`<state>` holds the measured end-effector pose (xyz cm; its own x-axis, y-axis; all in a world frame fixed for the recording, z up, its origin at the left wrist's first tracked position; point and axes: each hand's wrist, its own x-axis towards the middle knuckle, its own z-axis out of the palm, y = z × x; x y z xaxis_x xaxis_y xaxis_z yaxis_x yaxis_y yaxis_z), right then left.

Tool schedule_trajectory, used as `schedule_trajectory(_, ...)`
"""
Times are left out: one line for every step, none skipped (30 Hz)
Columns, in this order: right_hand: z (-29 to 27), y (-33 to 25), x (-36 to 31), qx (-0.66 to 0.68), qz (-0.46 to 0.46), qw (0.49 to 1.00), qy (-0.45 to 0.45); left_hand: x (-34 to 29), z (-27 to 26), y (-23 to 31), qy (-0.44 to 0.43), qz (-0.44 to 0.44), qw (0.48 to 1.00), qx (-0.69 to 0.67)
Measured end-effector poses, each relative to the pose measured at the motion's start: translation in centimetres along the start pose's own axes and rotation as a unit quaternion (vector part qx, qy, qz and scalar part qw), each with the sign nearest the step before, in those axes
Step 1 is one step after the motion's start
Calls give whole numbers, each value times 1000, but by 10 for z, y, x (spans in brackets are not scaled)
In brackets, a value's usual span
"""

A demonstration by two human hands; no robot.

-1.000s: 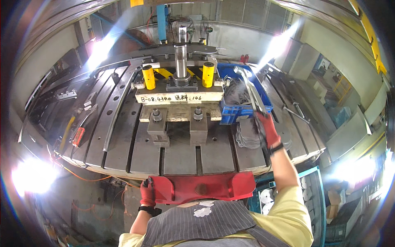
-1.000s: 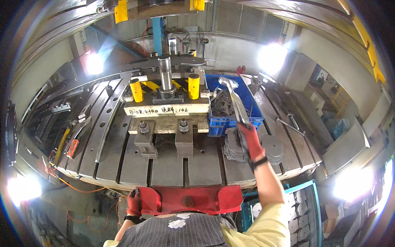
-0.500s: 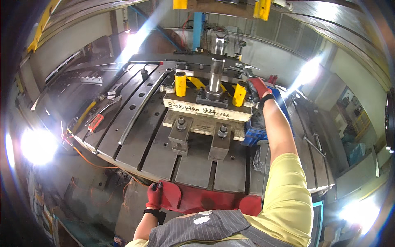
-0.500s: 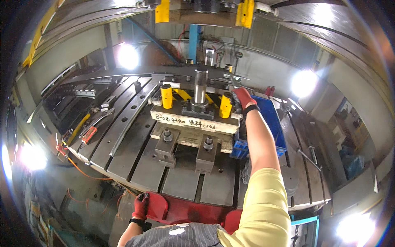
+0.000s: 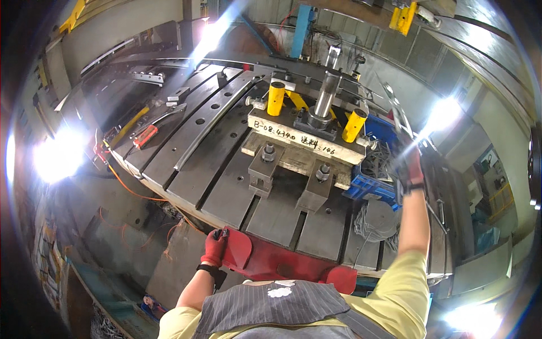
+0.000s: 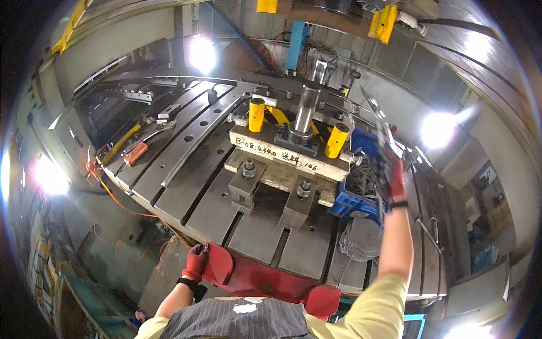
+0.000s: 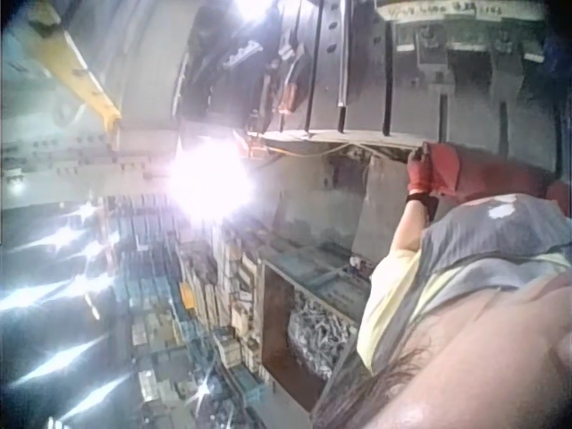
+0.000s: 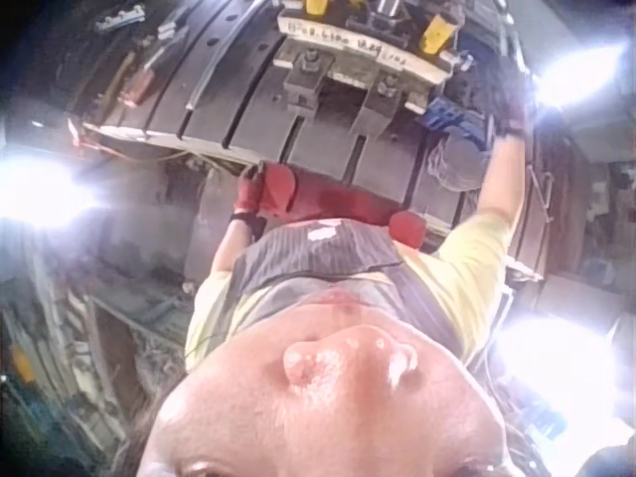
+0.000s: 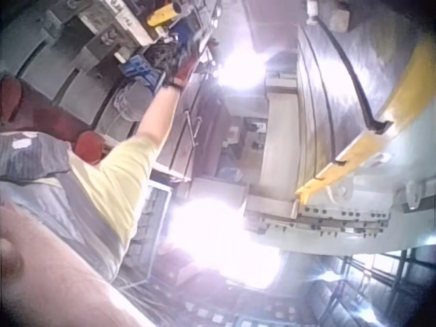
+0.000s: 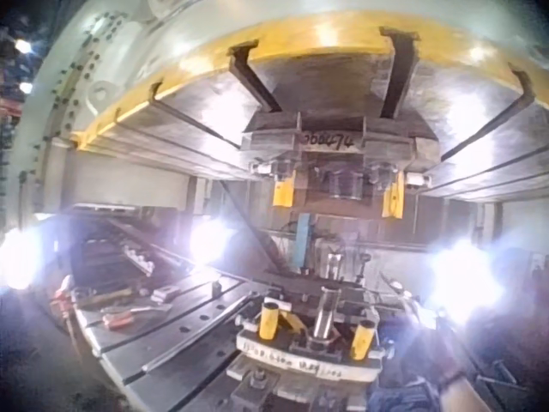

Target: The worker uses a wrench to adjust a large metal plate and handles several round metal discs near a press machine.

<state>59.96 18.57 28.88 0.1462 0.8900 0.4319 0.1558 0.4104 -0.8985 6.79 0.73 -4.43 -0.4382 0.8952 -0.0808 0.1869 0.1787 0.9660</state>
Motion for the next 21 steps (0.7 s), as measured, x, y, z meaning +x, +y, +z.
schedule_trajectory(-23,2,-21,71,39,997,1,-5,0,14,-7,12,1000,3)
schedule_trajectory(-38,0,-44,143,80,986,-1,-8,-3,18,-10,22,1000,8)
schedule_trajectory(-1,-46,-79,158,93,983,17,-9,-11,3,-18,-64,998,9)
schedule_trajectory(-36,-32,-107,184,142,972,41,-7,-11,-1,-16,-66,998,5)
schedule_trajectory(-37,-52,-144,116,162,979,43,-6,-12,-3,-27,-60,998,23)
schedule_trajectory(-49,-53,-174,112,196,970,92,-4,-11,-1,-45,-53,997,38)
schedule_trajectory(-62,-49,-200,110,230,956,146,-10,-10,14,-33,-46,998,32)
schedule_trajectory(-64,-52,-226,49,248,952,173,-8,-11,13,-36,-48,998,36)
schedule_trajectory(-60,-59,-246,-16,265,943,202,-4,-11,6,-43,-24,998,39)
schedule_trajectory(-57,-61,-260,-19,270,939,210,-1,-10,-3,-54,0,998,42)
schedule_trajectory(-55,-63,-278,1,284,940,191,2,-8,-15,-36,3,999,36)
schedule_trajectory(-55,-64,-304,21,299,936,183,0,-8,-7,-64,4,997,44)
schedule_trajectory(-48,-58,-315,5,295,927,229,3,-8,3,-75,5,997,0)
schedule_trajectory(-38,-63,-321,33,324,917,229,2,-8,11,-89,4,995,-41)
schedule_trajectory(-70,-23,-341,15,302,933,193,5,-11,7,-95,15,994,-45)
schedule_trajectory(-45,-38,-339,81,342,915,197,6,-14,2,-93,27,994,-43)
schedule_trajectory(-47,-26,-351,70,355,904,228,-5,-9,39,-116,-16,992,-49)
schedule_trajectory(-45,-18,-353,19,331,929,162,-6,-9,32,-138,-15,989,-42)
schedule_trajectory(-47,-5,-359,50,366,914,167,0,-12,19,-112,-4,993,-31)
schedule_trajectory(-43,4,-366,16,341,923,179,7,-13,7,-84,9,996,-21)
schedule_trajectory(-37,11,-367,21,364,914,178,11,-16,0,-108,0,994,-3)
